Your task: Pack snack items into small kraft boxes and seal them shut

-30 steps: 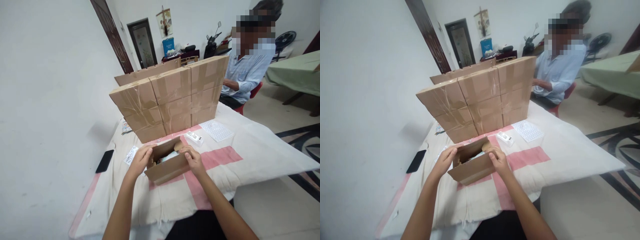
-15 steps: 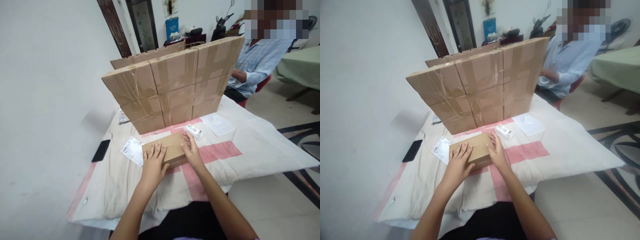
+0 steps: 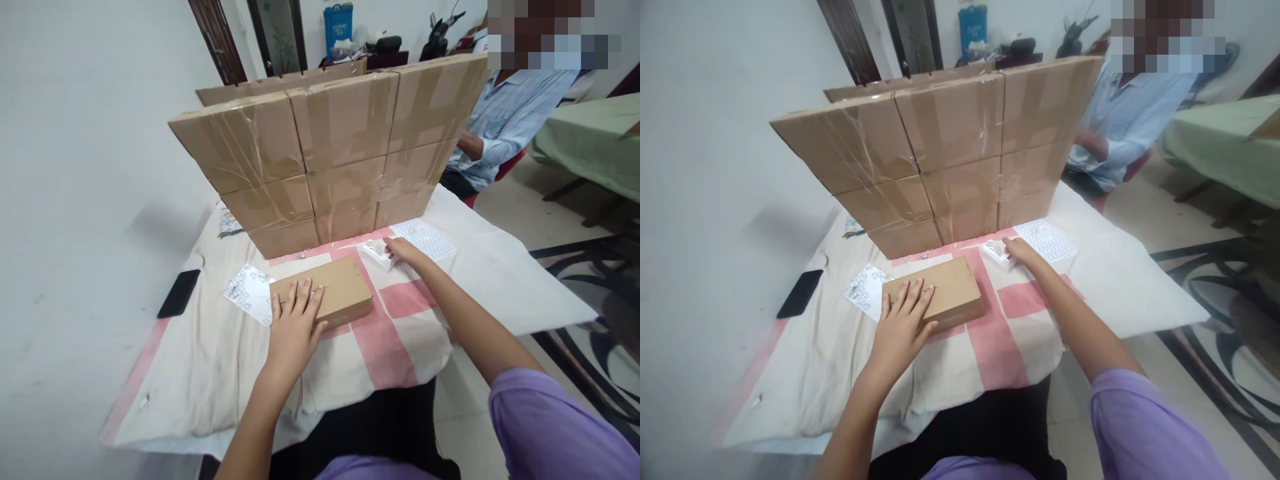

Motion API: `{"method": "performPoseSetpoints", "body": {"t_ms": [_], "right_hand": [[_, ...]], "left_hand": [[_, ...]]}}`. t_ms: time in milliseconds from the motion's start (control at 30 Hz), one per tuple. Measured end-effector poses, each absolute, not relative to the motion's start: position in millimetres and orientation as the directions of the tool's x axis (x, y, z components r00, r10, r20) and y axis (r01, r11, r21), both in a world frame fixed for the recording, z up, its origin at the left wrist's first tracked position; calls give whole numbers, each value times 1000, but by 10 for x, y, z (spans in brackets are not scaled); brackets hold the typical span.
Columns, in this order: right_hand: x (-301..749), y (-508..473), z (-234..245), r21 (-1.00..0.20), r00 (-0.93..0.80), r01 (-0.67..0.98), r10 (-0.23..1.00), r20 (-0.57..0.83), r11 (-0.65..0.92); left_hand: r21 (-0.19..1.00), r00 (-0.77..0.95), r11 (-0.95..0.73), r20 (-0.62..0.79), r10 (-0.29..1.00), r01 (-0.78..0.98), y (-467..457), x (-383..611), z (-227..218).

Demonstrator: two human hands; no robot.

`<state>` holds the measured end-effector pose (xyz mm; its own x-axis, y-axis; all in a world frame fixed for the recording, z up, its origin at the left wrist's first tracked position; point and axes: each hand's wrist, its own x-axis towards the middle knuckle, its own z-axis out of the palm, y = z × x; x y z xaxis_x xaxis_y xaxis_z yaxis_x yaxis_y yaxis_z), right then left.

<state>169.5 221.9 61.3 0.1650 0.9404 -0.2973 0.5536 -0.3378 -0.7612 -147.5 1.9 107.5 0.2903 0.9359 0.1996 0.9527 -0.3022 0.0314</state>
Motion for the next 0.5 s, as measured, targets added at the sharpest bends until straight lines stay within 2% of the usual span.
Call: {"method": "performPoseSetpoints", "body": {"t_ms": [167, 500], "right_hand": [[1682, 2318, 795, -672, 178, 576, 874, -453, -465], [1687, 2266, 903, -620, 189, 467, 756, -626, -630]], "left_hand": [[55, 290, -308, 213, 933, 950, 24, -1482, 1083], [91, 277, -302, 216, 936, 949, -1, -1462, 1102]]}}
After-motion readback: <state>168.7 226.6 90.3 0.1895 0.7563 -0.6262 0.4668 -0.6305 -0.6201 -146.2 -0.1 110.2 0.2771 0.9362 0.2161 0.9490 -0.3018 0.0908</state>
